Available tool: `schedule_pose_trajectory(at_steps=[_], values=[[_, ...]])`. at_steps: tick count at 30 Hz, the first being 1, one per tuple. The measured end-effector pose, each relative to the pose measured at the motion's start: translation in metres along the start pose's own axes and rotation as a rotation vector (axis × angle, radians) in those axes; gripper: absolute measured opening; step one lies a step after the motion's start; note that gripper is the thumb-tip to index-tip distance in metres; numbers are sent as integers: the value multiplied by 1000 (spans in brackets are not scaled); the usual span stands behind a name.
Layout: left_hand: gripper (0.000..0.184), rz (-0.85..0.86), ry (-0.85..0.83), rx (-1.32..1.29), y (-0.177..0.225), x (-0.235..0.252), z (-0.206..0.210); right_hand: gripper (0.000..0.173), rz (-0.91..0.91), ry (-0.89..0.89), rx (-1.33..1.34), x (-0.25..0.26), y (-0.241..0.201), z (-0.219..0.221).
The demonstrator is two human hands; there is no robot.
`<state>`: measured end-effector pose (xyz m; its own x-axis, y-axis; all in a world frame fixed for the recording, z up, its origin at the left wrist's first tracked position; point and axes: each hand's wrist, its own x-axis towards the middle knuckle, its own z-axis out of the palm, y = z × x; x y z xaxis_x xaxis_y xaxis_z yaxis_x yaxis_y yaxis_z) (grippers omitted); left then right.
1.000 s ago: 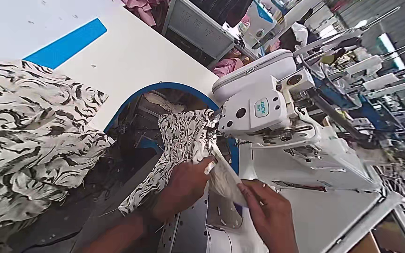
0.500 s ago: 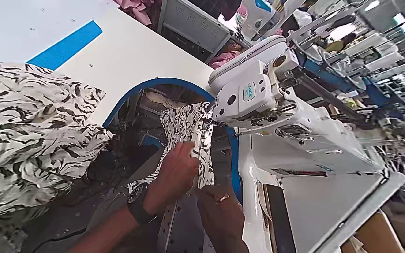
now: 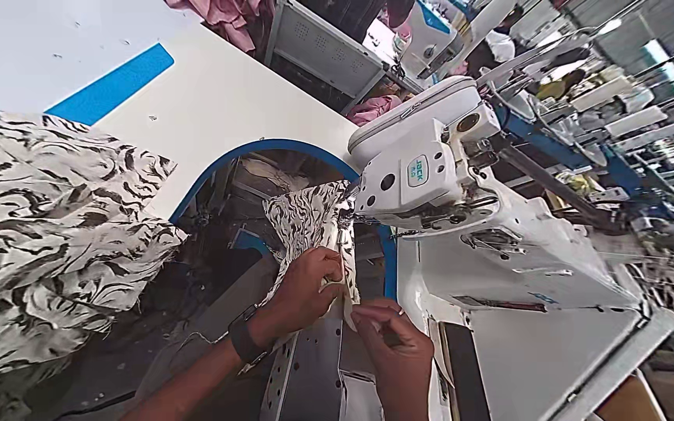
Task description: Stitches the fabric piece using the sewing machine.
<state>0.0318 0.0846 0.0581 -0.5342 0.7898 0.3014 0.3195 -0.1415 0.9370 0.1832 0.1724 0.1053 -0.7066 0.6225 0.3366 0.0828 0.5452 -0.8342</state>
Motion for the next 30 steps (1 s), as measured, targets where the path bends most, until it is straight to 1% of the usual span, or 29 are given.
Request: schedule_pose_trajectory(at_steps=[1,2,3,4,5,6,7,9,11,13,16,20,26,30], values=[[17,-33,7,40,3,-2,1,20,189,32,148,-5,2,-7],[19,-88,-16,69,8,-4,0,28,339,65,249,-10,5,-11],[21,-134,-39,88,12,-5,-1,29,420,89,310,-14,7,-14],[22,-162,-29,114,15,-9,1,27,434,83,339,-19,5,-16],[23,-173,11,152,17,-16,6,25,385,47,322,-24,-1,-17],[23,-159,80,204,19,-26,14,21,286,1,243,-28,-8,-17],[24,-131,153,257,19,-35,22,15,151,-33,115,-30,-12,-14],[25,-14,287,375,14,-45,37,5,-126,-31,-170,-30,-12,-3],[24,61,356,426,10,-46,40,11,-322,2,-409,-26,-3,9],[20,58,364,401,12,-48,38,15,-438,23,-577,-19,5,14],[22,37,365,341,5,-50,39,17,-487,50,-617,-9,19,22],[23,107,385,296,-10,-31,42,12,-486,87,-509,5,31,28],[21,235,479,491,-21,2,39,11,-477,112,-417,37,42,35],[18,179,484,611,-18,19,39,17,-405,114,-486,43,44,43]])
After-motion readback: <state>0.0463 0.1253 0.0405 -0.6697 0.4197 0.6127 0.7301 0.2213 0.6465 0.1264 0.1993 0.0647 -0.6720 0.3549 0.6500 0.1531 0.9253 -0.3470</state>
